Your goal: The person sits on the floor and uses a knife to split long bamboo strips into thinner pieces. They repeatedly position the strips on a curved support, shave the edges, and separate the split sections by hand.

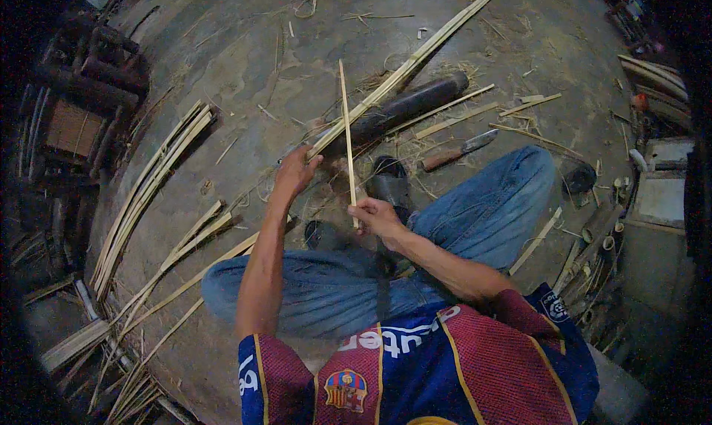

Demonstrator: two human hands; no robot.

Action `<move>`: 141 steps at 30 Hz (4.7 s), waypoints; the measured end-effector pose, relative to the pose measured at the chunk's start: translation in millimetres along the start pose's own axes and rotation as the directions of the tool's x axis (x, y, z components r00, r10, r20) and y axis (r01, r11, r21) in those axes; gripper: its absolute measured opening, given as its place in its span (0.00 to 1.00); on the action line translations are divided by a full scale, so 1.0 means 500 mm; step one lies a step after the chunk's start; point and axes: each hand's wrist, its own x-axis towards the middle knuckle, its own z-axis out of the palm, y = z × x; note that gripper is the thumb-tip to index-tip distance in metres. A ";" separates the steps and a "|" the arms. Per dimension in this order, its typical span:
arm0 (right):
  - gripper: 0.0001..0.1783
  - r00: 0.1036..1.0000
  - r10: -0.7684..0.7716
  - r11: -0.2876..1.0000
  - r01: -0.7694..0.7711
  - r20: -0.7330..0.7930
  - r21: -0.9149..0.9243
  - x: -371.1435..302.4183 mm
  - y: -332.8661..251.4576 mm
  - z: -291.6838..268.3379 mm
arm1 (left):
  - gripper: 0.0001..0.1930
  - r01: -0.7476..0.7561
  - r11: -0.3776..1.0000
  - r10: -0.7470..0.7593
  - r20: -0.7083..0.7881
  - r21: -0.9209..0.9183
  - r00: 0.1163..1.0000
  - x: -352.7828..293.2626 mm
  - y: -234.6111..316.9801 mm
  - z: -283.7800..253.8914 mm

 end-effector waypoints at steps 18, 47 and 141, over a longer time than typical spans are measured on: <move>0.13 0.991 0.100 0.995 -0.101 0.090 0.002 0.008 0.016 0.020 | 0.23 -0.106 0.994 0.106 0.027 0.014 0.994 -0.010 0.014 0.111; 0.15 0.976 -0.011 0.841 -0.108 0.216 0.530 0.327 -0.079 0.027 | 0.16 -0.210 0.967 0.177 -0.206 -0.147 0.962 0.001 0.034 -0.128; 0.31 0.718 -0.597 0.645 0.164 -0.358 -0.747 0.185 -0.098 -0.223 | 0.32 0.354 0.930 -0.368 -0.278 -0.098 0.887 -0.044 -0.015 0.108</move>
